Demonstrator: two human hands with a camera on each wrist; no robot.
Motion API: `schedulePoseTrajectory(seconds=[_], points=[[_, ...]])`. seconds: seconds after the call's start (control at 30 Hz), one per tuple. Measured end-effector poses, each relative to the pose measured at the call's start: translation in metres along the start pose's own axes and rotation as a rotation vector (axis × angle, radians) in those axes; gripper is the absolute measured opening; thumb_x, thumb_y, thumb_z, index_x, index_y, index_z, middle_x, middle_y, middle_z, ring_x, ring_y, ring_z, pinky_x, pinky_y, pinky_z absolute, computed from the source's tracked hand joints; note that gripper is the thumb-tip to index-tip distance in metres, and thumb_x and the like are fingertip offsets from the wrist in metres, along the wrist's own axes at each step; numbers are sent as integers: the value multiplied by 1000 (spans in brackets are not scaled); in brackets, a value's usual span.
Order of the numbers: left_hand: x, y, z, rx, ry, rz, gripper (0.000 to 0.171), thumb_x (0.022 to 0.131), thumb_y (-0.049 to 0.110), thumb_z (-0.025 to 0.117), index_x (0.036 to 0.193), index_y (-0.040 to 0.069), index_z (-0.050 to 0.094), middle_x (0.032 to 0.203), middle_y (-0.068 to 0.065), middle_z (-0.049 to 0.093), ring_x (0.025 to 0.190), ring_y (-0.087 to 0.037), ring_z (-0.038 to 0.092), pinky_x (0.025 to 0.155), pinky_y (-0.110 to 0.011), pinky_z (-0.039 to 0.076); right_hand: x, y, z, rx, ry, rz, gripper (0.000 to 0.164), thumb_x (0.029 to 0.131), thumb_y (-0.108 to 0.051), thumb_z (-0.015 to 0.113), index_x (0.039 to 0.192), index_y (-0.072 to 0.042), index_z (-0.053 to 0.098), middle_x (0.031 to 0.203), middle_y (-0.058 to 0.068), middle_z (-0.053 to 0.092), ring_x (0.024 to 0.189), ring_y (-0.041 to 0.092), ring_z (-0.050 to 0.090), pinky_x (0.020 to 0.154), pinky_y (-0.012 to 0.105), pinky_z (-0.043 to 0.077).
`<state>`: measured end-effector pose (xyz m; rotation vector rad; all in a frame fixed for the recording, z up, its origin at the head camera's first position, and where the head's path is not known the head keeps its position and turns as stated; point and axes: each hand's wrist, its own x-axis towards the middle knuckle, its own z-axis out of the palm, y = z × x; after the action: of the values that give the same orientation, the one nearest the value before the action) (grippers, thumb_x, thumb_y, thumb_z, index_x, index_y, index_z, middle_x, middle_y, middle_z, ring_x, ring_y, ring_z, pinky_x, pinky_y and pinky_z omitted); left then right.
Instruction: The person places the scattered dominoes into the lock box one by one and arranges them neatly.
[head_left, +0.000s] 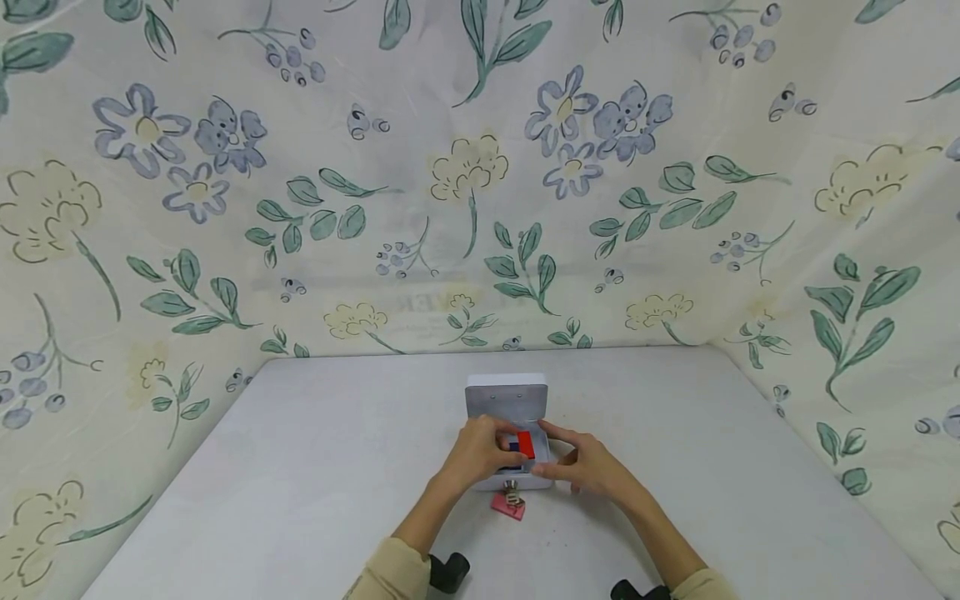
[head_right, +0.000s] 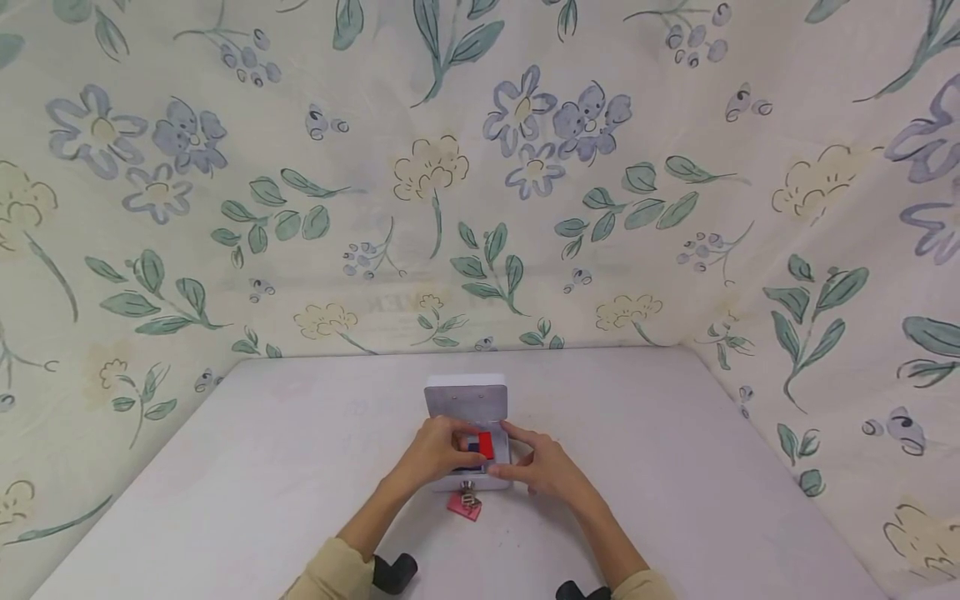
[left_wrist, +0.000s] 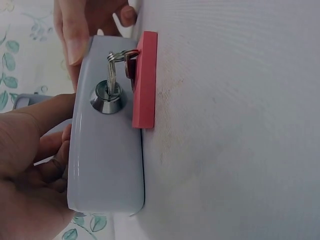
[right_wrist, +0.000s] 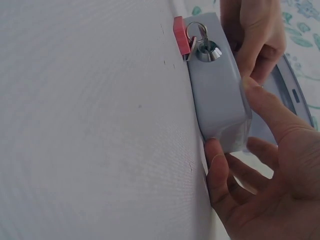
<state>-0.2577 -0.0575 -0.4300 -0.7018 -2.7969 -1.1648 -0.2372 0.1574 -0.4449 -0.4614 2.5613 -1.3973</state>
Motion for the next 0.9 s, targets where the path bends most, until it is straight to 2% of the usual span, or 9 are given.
schedulePoseTrajectory(seconds=[0.23, 0.5, 0.77, 0.9], points=[[3, -1, 3, 0, -15, -3, 34, 79, 16, 82, 109, 3, 74, 58, 4, 49, 54, -6, 45, 48, -16, 36, 0, 0, 0, -1, 5, 0, 79, 84, -36, 76, 151, -16, 40, 103, 13, 68, 60, 16, 57, 53, 28, 49], [4, 0, 4, -11, -28, -18, 37, 78, 14, 82, 110, 0, 73, 56, 5, 49, 51, -5, 43, 47, -16, 35, 0, 2, 1, 7, 5, -5, 79, 84, -37, 76, 151, -17, 40, 123, 19, 63, 61, 16, 57, 53, 27, 48], [8, 0, 9, -12, -44, -18, 35, 78, 13, 82, 108, -2, 73, 55, 5, 51, 50, -4, 44, 46, -15, 36, 0, 1, 1, 14, 0, -3, 79, 84, -37, 76, 151, -16, 40, 123, 18, 62, 60, 16, 56, 52, 28, 48], [10, -1, 11, -12, -48, -33, 34, 78, 12, 82, 107, -2, 73, 56, 3, 53, 51, -6, 46, 47, -16, 38, 0, 1, 0, 9, 5, 3, 79, 84, -37, 76, 151, -16, 40, 117, 17, 65, 62, 16, 57, 53, 28, 48]])
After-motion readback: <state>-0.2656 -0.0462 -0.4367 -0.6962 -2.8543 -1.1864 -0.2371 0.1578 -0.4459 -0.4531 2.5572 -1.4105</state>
